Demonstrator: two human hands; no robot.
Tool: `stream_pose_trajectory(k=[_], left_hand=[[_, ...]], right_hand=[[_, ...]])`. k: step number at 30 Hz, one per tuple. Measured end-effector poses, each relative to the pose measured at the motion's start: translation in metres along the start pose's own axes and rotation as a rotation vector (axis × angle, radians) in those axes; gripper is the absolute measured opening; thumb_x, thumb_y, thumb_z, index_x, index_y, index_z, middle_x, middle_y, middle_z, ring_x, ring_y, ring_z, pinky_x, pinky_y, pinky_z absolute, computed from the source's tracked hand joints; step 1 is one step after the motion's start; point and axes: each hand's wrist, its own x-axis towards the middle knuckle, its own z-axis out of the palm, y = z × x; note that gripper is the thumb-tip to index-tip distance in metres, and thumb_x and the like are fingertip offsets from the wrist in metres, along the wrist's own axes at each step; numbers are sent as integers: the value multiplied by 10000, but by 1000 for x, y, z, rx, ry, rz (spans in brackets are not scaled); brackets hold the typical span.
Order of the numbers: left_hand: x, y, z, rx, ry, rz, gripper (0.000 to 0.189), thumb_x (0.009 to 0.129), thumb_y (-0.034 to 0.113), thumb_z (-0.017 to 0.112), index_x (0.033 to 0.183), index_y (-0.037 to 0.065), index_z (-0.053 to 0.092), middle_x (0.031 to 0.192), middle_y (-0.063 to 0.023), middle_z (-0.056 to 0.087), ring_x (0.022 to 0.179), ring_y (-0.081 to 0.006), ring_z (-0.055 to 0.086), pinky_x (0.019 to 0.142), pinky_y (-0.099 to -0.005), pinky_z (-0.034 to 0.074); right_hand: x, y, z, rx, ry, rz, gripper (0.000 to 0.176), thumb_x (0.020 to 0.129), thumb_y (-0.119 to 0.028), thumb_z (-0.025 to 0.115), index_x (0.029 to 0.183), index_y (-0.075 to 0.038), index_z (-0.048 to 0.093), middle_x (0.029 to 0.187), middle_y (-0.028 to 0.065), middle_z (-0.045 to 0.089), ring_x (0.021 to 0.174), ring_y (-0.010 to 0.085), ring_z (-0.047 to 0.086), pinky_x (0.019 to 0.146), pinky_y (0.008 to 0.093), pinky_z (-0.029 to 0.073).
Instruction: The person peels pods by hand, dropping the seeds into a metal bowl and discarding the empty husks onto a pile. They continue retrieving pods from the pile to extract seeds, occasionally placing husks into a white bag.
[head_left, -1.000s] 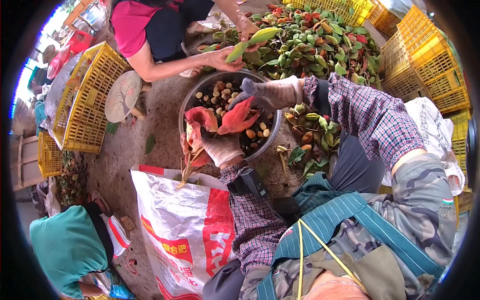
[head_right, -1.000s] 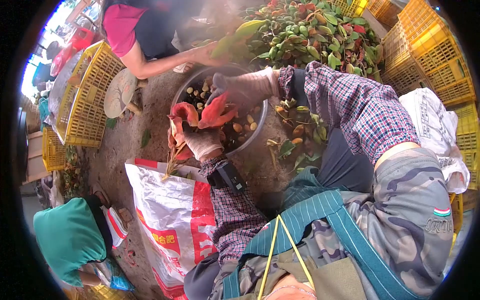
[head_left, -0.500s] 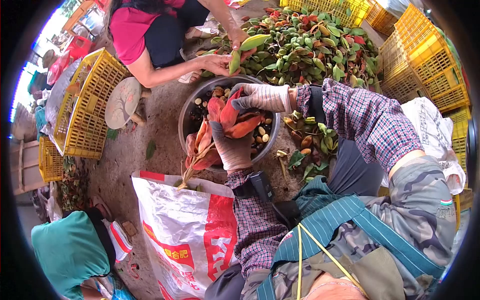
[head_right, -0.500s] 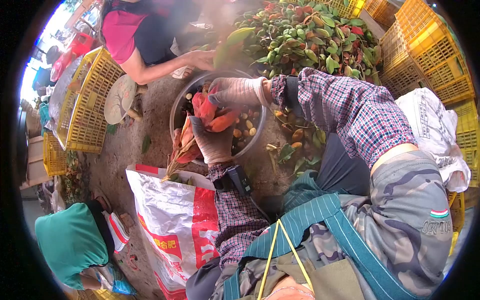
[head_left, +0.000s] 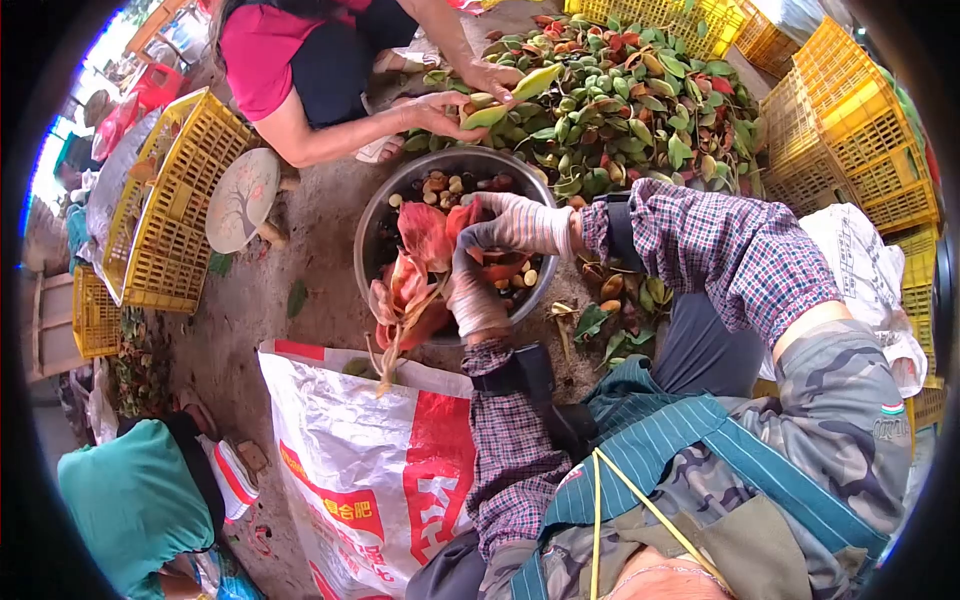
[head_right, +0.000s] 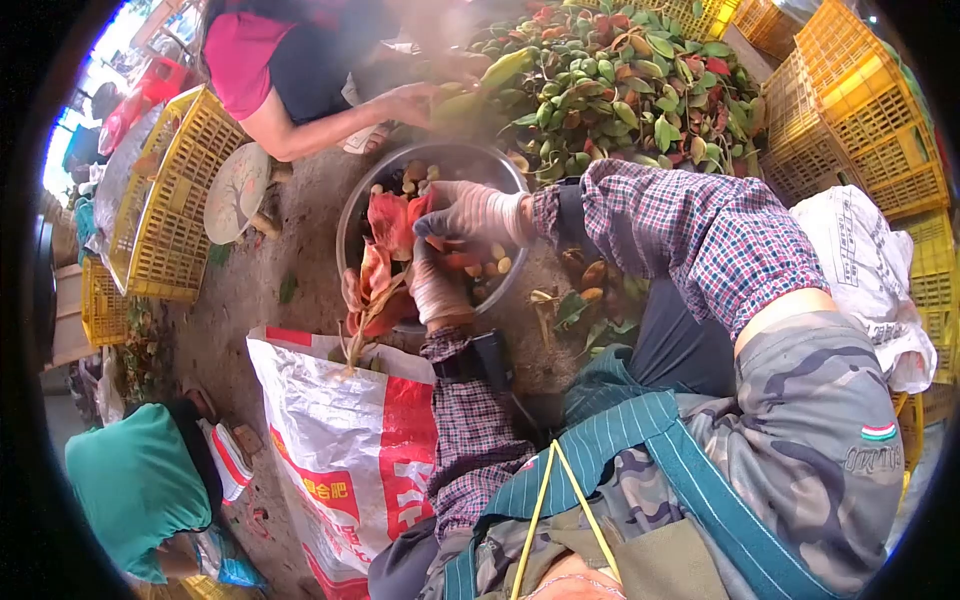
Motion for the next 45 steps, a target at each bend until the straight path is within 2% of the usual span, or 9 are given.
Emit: stream_pose_trajectory(k=[9, 12, 18, 20, 27, 29, 32, 41, 45], left_hand=[[-3, -7, 13, -548, 74, -189, 374, 815, 402, 621, 945, 53, 598, 796, -32, 621, 666, -133, 593, 588, -297, 467], [2, -3, 1, -376, 109, -245, 260, 840, 256, 606, 1003, 54, 587, 848, -36, 620, 681, -137, 598, 613, -295, 487], [13, -21, -15, 371, 45, 342, 348, 795, -99, 507, 1092, 80, 533, 932, -35, 614, 784, -117, 580, 646, -250, 508], [0, 0, 0, -7, 37, -56, 359, 772, -101, 548, 1085, 75, 529, 965, -33, 618, 817, -105, 573, 635, -249, 503], [10, -41, -6, 336, 88, 401, 343, 765, 34, 644, 1087, 114, 557, 987, -63, 659, 895, -210, 636, 776, -334, 514], [-2, -21, -7, 513, 98, 429, 320, 806, 129, 649, 1114, 105, 564, 1010, -74, 661, 922, -246, 641, 807, -368, 513], [16, -14, -12, -737, -70, -163, 388, 884, 302, 587, 1189, 64, 546, 1084, -81, 646, 971, -261, 625, 852, -392, 501], [32, -32, -21, -897, 23, -62, 586, 848, 480, 629, 1236, 55, 520, 1227, -118, 567, 1075, -293, 559, 937, -446, 458], [33, -29, -25, -968, -3, -128, 650, 810, 516, 659, 1253, 65, 510, 1232, -113, 564, 1098, -304, 546, 925, -464, 454]], right_hand=[[14, 17, 1, 42, -31, -47, 313, 772, -269, 755, 978, -100, 590, 874, 4, 618, 829, 107, 560, 724, 280, 485], [5, -6, 0, -20, -172, 114, 287, 761, -259, 761, 955, -112, 608, 845, -13, 608, 805, 96, 555, 712, 270, 479], [5, -14, -1, -437, -233, 102, 266, 821, -279, 639, 1038, -127, 617, 934, 31, 654, 858, 142, 593, 797, 302, 480], [4, -13, -2, -561, -163, -8, 282, 820, -269, 638, 1056, -117, 611, 942, 46, 659, 871, 161, 600, 820, 316, 476], [29, 32, -15, -353, -178, -78, 291, 823, -286, 637, 1040, -92, 631, 946, 73, 669, 867, 177, 615, 797, 341, 475], [6, -15, 1, -771, -115, 35, 295, 834, -332, 613, 1019, -105, 650, 930, 87, 671, 842, 188, 618, 788, 344, 474], [-2, -45, 4, -1017, -162, 135, 410, 828, -450, 642, 1038, -98, 657, 949, 102, 688, 892, 245, 643, 817, 340, 467], [12, -20, -28, -1110, 34, -22, 373, 817, -321, 637, 1088, -72, 575, 845, 137, 646, 778, 264, 628, 686, 328, 497], [14, 0, -34, -757, -237, 26, 370, 920, -370, 478, 1026, -44, 618, 763, 79, 639, 623, 161, 611, 555, 296, 512]])
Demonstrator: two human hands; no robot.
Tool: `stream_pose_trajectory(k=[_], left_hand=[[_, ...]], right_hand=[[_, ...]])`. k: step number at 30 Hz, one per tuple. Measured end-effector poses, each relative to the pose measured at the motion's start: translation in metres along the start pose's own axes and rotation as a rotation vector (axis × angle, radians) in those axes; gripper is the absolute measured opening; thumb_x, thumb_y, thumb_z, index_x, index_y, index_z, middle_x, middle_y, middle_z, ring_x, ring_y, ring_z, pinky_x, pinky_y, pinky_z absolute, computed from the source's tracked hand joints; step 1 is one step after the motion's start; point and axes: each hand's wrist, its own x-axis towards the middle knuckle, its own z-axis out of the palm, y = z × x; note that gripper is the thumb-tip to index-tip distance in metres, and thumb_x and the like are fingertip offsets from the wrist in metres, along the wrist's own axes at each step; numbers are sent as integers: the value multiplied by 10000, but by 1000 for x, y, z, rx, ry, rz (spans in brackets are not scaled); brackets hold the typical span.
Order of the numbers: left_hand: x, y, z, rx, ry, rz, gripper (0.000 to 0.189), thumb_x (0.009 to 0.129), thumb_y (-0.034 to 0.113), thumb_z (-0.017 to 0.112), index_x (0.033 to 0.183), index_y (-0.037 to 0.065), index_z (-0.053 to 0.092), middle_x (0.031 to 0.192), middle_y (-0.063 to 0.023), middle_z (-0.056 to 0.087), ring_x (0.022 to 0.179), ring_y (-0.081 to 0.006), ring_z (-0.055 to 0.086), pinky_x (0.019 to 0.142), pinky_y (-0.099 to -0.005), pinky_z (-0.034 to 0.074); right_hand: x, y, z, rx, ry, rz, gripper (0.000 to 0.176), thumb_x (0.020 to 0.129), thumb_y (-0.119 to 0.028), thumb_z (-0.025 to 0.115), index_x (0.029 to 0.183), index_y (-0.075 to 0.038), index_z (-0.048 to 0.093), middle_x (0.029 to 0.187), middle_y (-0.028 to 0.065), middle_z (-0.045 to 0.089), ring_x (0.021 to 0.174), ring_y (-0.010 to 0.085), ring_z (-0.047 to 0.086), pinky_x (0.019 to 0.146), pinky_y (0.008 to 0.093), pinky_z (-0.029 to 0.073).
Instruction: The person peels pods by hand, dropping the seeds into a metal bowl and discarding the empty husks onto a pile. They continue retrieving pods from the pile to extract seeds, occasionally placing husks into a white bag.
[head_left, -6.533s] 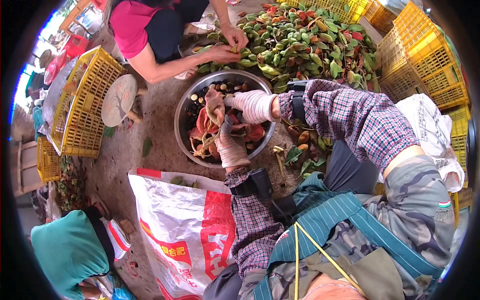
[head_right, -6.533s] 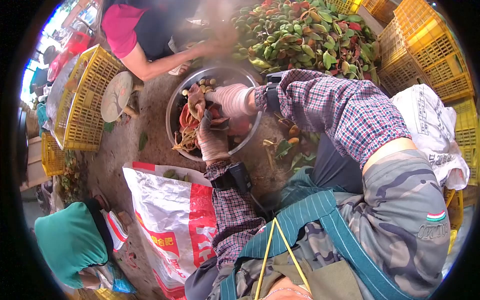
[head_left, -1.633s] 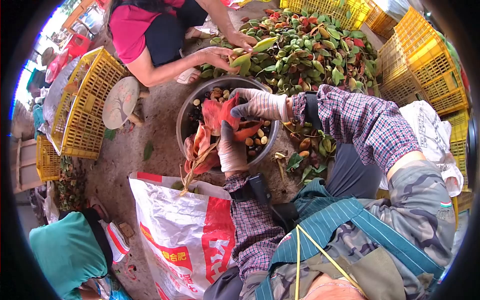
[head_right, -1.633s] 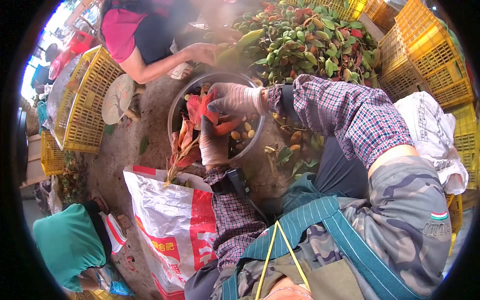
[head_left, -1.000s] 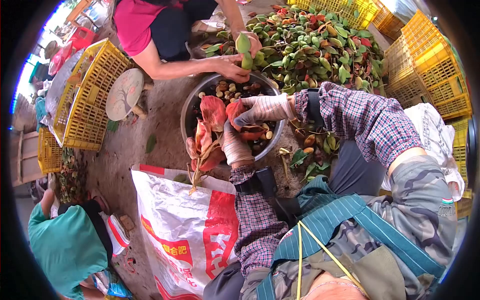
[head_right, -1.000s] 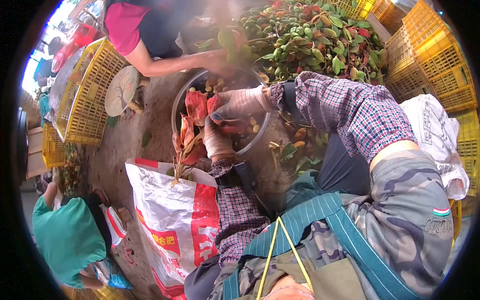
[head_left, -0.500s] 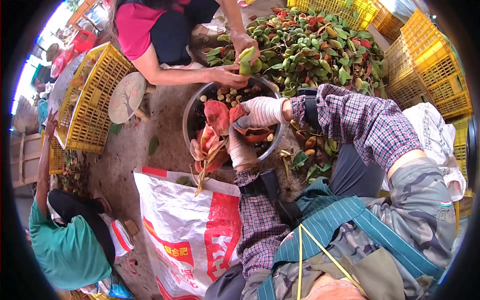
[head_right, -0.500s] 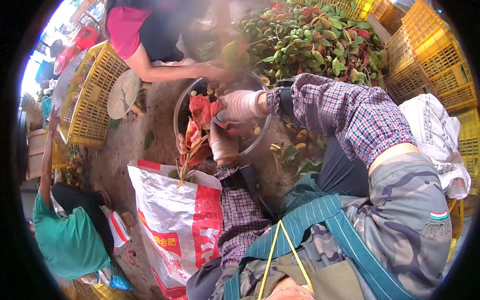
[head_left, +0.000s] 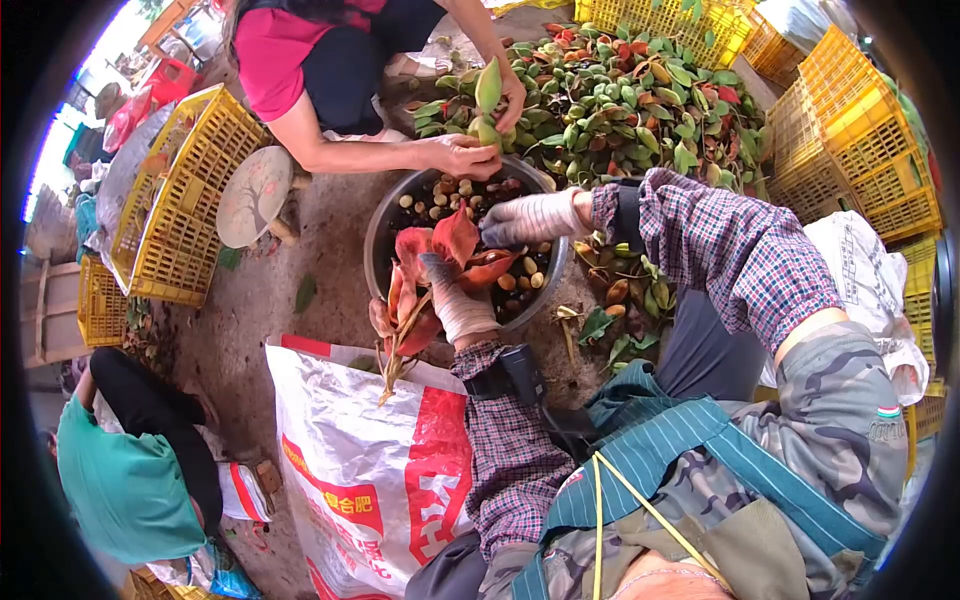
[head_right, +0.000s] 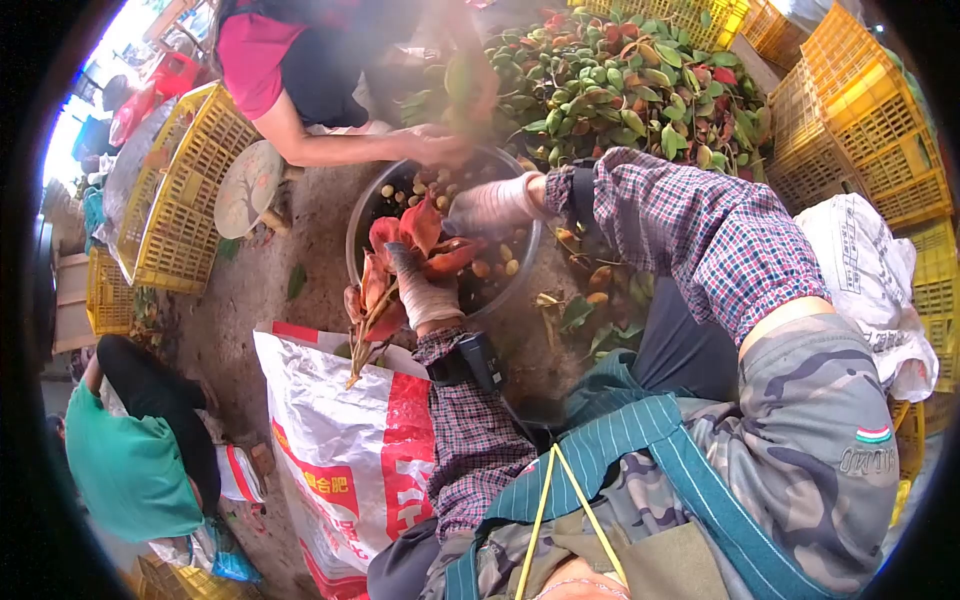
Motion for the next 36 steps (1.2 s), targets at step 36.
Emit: stream_pose_trajectory(k=[36], left_hand=[[-25, 21, -2, 32, -312, -28, 469, 952, 429, 451, 1250, 68, 493, 1192, -98, 568, 1092, -255, 552, 969, -413, 434]], right_hand=[[-18, -56, 28, -54, 369, -365, 353, 861, -284, 623, 1155, -122, 513, 995, 165, 624, 924, 331, 607, 809, 391, 471]])
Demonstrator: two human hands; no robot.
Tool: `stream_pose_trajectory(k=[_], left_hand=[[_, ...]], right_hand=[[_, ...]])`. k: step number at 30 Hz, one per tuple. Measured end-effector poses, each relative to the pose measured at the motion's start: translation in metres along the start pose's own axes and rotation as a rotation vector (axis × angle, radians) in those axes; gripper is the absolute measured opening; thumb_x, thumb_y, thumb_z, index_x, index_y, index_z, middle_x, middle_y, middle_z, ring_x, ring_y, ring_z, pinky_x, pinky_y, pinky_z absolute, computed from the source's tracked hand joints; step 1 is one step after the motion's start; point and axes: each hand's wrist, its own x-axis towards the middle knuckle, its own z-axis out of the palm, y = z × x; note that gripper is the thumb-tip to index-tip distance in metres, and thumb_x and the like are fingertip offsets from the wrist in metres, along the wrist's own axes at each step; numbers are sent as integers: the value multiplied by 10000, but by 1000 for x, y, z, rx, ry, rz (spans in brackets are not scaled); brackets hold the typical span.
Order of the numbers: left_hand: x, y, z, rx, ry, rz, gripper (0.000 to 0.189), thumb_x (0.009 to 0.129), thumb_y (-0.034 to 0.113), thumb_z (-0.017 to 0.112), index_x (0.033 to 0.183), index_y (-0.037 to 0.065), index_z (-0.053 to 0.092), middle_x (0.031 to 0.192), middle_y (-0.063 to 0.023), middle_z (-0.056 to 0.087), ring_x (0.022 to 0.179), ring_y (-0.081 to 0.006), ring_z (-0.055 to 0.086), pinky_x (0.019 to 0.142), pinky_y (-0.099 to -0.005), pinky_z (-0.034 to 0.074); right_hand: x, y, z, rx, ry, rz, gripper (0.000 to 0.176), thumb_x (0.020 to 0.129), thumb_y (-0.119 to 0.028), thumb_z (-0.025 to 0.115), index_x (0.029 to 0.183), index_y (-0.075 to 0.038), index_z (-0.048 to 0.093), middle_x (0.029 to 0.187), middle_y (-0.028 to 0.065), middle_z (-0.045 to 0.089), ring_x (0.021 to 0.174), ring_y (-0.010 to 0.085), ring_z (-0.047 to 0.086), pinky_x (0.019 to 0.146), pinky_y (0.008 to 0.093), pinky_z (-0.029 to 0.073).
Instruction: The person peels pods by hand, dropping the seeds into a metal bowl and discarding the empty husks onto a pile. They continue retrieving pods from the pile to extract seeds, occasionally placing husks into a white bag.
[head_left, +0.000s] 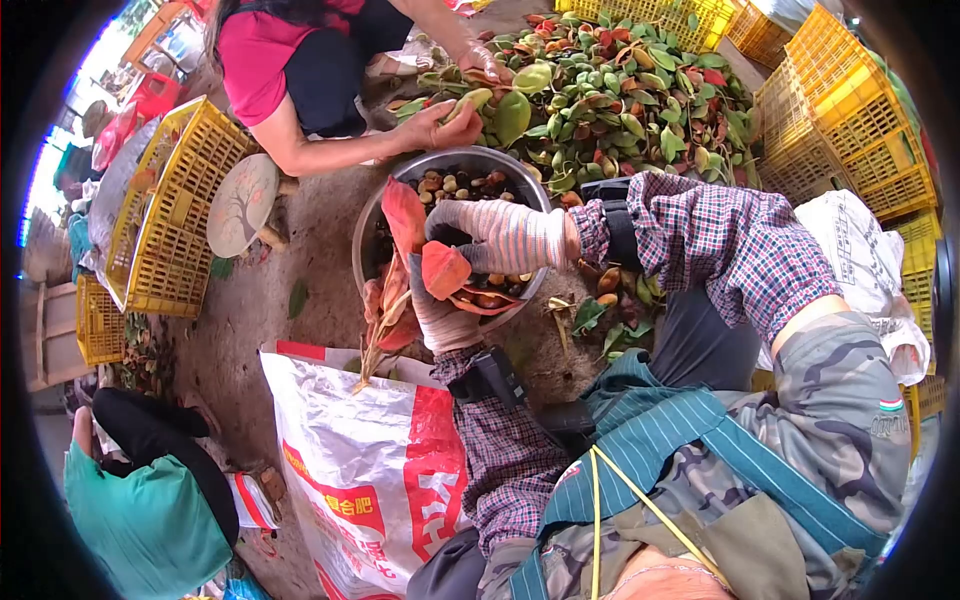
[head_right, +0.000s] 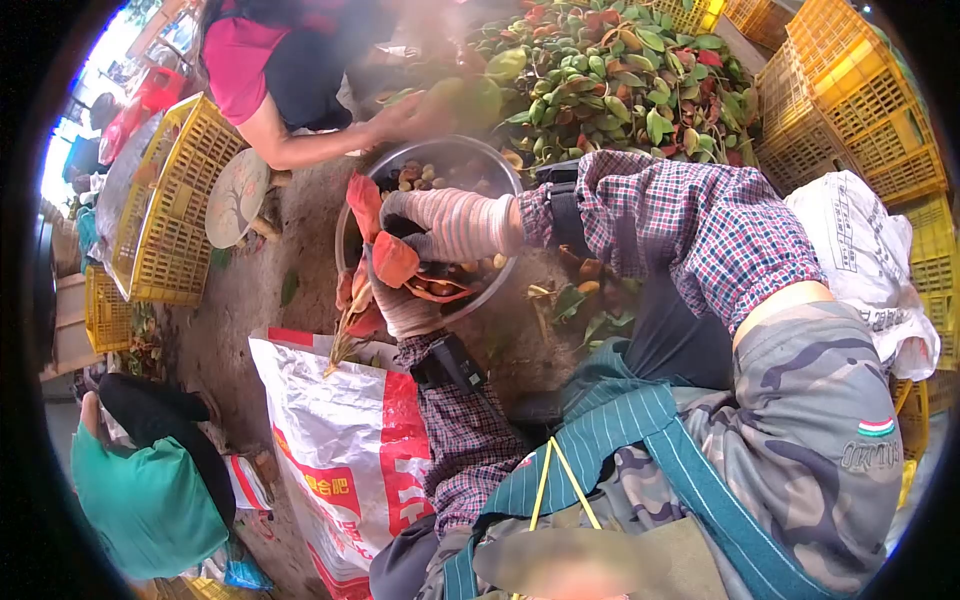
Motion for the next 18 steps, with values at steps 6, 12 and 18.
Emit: stream_pose_trajectory(k=[6, 12, 18], left_hand=[[-3, -2, 22, 286, -69, 48, 566, 943, 482, 439, 1338, 76, 422, 1327, -97, 479, 1198, -283, 473, 1021, -474, 377], [-7, 14, 35, 90, -23, -19, 736, 853, 546, 581, 1335, 16, 413, 1315, -129, 495, 1204, -284, 476, 1039, -439, 362], [8, 6, 15, 78, 69, 61, 739, 819, 529, 640, 1306, 5, 453, 1290, -110, 526, 1165, -272, 509, 1009, -432, 387]], right_hand=[[8, 55, 20, -58, 72, 59, 238, 896, -185, 564, 1086, -58, 498, 828, 81, 597, 791, 197, 597, 757, 286, 490], [0, 64, -3, 50, -54, 539, 421, 891, -267, 530, 1268, -109, 429, 762, 110, 632, 600, 197, 611, 522, 330, 480], [-4, 51, -11, 220, -280, 145, 346, 948, -243, 484, 1270, -116, 489, 1014, 91, 595, 846, 184, 599, 737, 317, 497]])
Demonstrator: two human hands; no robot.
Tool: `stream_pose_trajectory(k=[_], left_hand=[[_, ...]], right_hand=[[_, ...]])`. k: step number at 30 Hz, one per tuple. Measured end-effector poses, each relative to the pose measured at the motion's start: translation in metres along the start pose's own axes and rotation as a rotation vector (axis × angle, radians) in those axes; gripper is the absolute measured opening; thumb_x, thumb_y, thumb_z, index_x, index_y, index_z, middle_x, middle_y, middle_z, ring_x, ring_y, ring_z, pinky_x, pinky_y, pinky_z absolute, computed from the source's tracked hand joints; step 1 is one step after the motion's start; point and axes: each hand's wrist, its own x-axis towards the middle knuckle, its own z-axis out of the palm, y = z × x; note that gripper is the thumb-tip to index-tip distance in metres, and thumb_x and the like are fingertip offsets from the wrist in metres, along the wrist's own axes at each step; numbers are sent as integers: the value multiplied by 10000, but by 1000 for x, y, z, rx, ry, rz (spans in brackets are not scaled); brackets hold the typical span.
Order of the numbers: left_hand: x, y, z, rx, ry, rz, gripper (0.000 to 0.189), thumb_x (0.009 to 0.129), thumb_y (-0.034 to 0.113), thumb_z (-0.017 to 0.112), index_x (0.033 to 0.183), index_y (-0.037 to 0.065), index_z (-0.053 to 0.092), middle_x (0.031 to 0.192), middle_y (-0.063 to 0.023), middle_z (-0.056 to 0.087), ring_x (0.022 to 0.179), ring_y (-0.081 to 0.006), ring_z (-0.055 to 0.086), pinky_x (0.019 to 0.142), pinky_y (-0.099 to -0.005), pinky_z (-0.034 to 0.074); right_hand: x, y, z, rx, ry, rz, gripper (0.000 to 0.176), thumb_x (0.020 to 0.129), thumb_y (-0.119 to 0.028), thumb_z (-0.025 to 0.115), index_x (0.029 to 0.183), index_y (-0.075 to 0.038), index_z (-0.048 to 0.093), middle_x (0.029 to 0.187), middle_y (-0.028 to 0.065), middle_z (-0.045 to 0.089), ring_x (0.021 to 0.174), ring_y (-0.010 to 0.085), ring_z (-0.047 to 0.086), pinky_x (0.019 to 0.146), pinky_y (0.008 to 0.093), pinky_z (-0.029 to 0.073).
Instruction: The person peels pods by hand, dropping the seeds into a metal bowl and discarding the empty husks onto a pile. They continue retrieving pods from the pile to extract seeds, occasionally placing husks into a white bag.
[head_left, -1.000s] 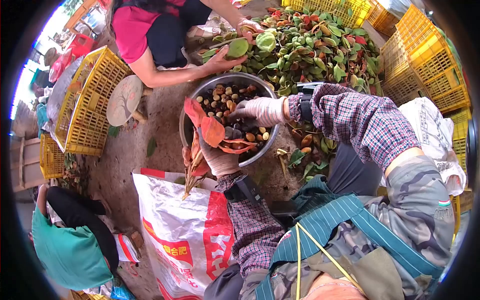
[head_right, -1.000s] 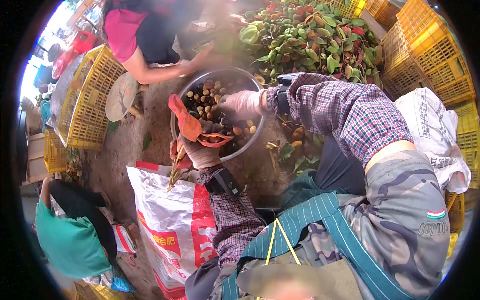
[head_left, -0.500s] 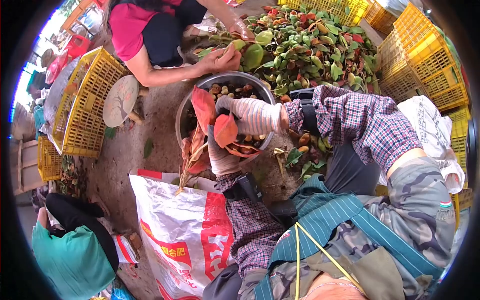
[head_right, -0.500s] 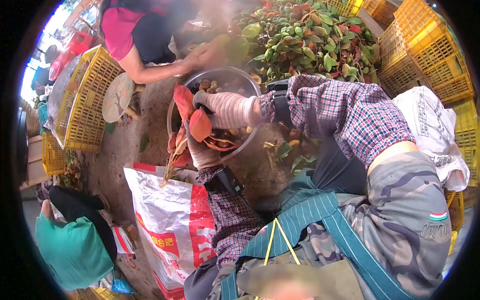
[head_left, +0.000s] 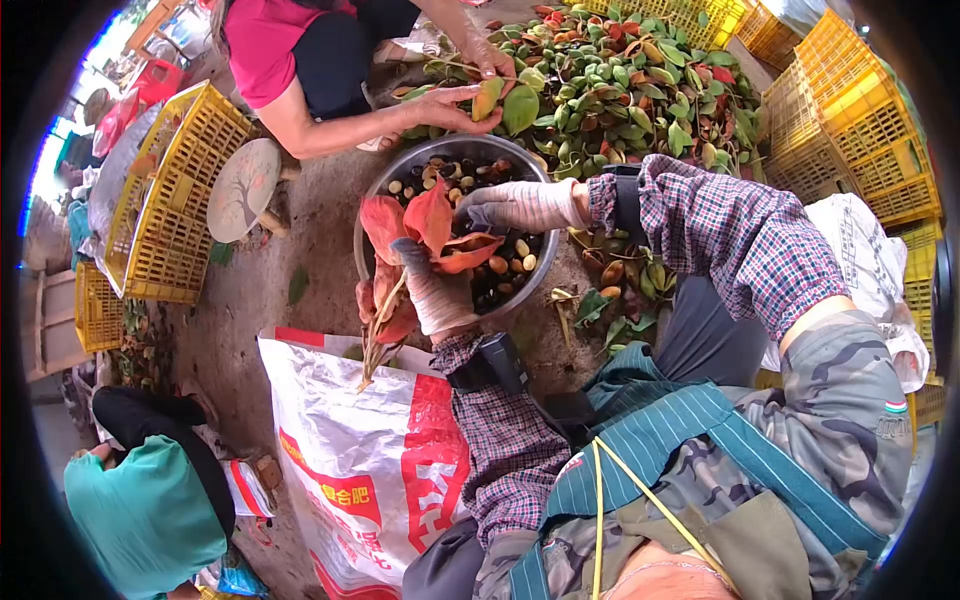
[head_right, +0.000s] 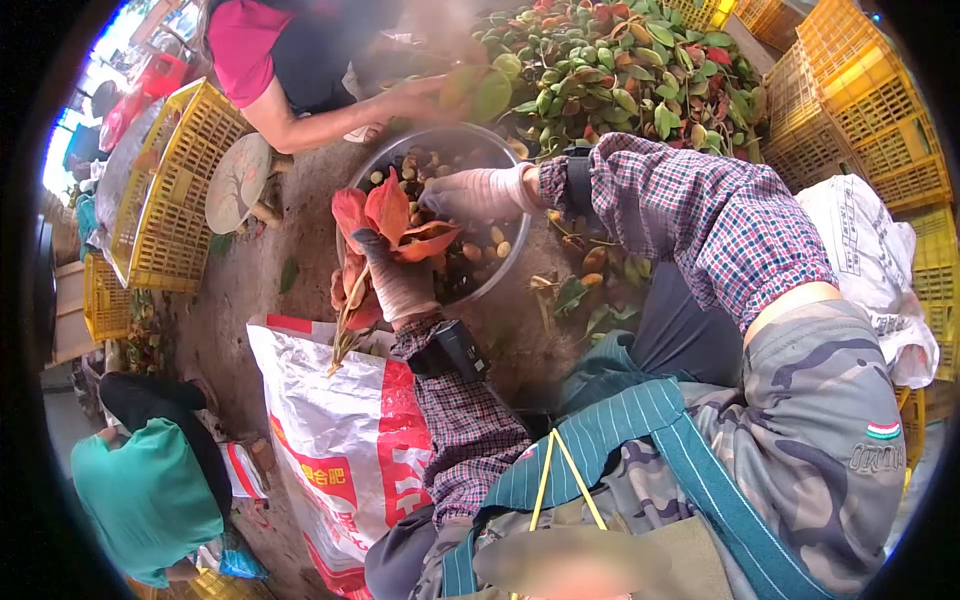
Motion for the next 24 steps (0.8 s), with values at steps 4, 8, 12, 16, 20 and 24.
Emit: stream_pose_trajectory(k=[4, 8, 12, 16, 20, 24], left_hand=[[7, -10, -3, 134, 8, 2, 641, 859, 511, 602, 1239, 3, 514, 1190, -106, 584, 1011, -212, 570, 903, -357, 445], [16, -18, -21, 791, 70, -39, 640, 873, 577, 527, 1100, -15, 606, 970, -93, 652, 746, -161, 593, 669, -284, 469], [3, -9, 10, 1187, 56, -96, 656, 850, 624, 506, 1068, 23, 652, 901, -86, 663, 694, -129, 577, 606, -257, 456], [6, -24, 18, 1046, 113, 133, 552, 871, 515, 548, 1127, 29, 606, 903, -75, 641, 734, -140, 572, 638, -277, 460], [-6, -27, 39, 899, 242, 100, 459, 876, 415, 577, 1113, 22, 590, 924, -63, 621, 743, -130, 556, 613, -269, 447], [-6, -28, 34, 915, 308, 86, 479, 866, 391, 592, 1148, 4, 572, 951, -68, 616, 760, -155, 573, 634, -292, 464]], right_hand=[[-5, -20, 3, 205, -68, 276, 405, 921, -344, 530, 1240, -94, 534, 1096, 62, 608, 1038, 139, 539, 918, 300, 428], [-4, -1, -2, 70, -85, 276, 427, 892, -351, 562, 1246, -112, 542, 1158, 85, 598, 1084, 162, 540, 941, 307, 418], [24, 67, 14, -745, 271, -525, 336, 817, -296, 602, 1083, -93, 637, 1005, 126, 651, 962, 258, 611, 846, 326, 469], [21, 47, 14, -93, 176, 169, 268, 796, -264, 635, 997, -87, 662, 917, 108, 656, 874, 197, 623, 720, 309, 484], [20, 64, 21, 308, 280, 193, 245, 812, -261, 638, 1004, -110, 657, 887, 71, 639, 813, 143, 603, 682, 280, 482], [18, 62, 25, 296, 314, 133, 301, 881, -304, 568, 1144, -159, 590, 976, 32, 607, 832, 124, 575, 710, 277, 479]])
